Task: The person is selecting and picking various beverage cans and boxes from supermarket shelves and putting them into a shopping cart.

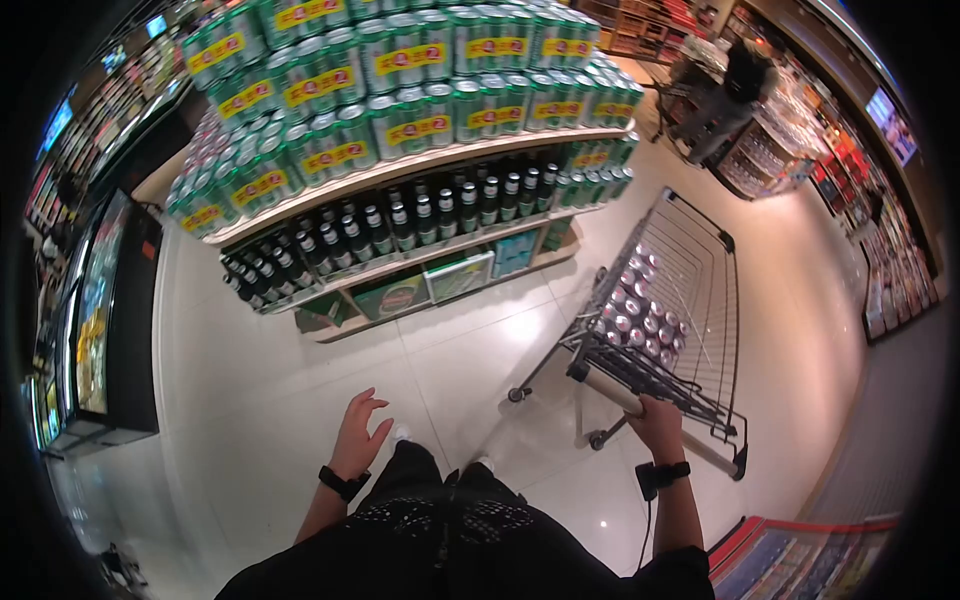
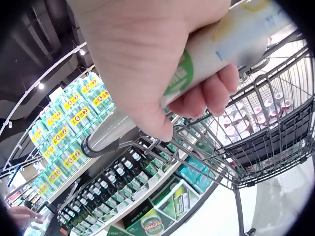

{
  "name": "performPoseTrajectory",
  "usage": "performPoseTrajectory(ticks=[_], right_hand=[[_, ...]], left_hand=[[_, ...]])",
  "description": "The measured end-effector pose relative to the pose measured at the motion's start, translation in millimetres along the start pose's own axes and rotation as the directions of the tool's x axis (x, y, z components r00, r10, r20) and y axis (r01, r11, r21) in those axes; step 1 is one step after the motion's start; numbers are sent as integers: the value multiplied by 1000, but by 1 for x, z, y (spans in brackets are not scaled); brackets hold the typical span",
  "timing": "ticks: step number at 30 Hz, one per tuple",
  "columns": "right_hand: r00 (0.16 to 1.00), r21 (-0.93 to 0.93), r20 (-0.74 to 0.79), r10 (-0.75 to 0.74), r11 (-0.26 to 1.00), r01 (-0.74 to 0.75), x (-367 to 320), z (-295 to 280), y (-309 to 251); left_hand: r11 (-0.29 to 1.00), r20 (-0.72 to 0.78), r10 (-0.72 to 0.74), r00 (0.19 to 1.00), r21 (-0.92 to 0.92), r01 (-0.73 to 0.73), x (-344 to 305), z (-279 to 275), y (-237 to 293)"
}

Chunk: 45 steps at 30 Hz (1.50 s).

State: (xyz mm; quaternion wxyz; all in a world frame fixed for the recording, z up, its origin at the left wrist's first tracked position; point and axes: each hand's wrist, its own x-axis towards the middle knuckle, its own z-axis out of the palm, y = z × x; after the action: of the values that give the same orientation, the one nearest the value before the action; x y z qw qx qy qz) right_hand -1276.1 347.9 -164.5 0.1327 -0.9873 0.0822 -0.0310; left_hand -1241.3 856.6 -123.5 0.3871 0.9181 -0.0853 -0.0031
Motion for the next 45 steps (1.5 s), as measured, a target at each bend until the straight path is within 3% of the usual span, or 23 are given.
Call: performPoseTrajectory(ticks=[2,6,14,16,19,28,35,42,45], right_hand=[[999,20,28,42,999,-42,-14,2,-33],[993,-89,-100,71,993,-79,-38,30,-82],[967,-89,-192,169,978,-188,-74,61,-198],[962,-86,-205,182,975,-203,-82,65,-227],[956,-98,-208,205,968,-229,-95,74,-259],[927,-40,-159,341,936,-351,-118,90,-353],[873,-75,-213,440,883,-463,-119,109,-417],[822,-81,-199,534,827,-556,-111,111,-485],[798,-68,-221,561,807,-587,-114,123,-507]], left_hand=[[999,-51,-36,998,2,36,-20,-27,-24],[996,-113,-87,990,11,89,-58,-91,-91],[956,-257,-194,947,166,241,-150,-268,-226],[939,-303,-192,934,221,265,-162,-300,-250],[937,-320,-247,915,163,310,-163,-330,-269],[989,-242,-138,960,19,146,-75,-353,-301],[995,-125,-25,992,94,37,44,-412,-342],[997,-75,79,994,-15,-80,163,-459,-337],[999,81,48,996,4,-48,199,-469,-350]])
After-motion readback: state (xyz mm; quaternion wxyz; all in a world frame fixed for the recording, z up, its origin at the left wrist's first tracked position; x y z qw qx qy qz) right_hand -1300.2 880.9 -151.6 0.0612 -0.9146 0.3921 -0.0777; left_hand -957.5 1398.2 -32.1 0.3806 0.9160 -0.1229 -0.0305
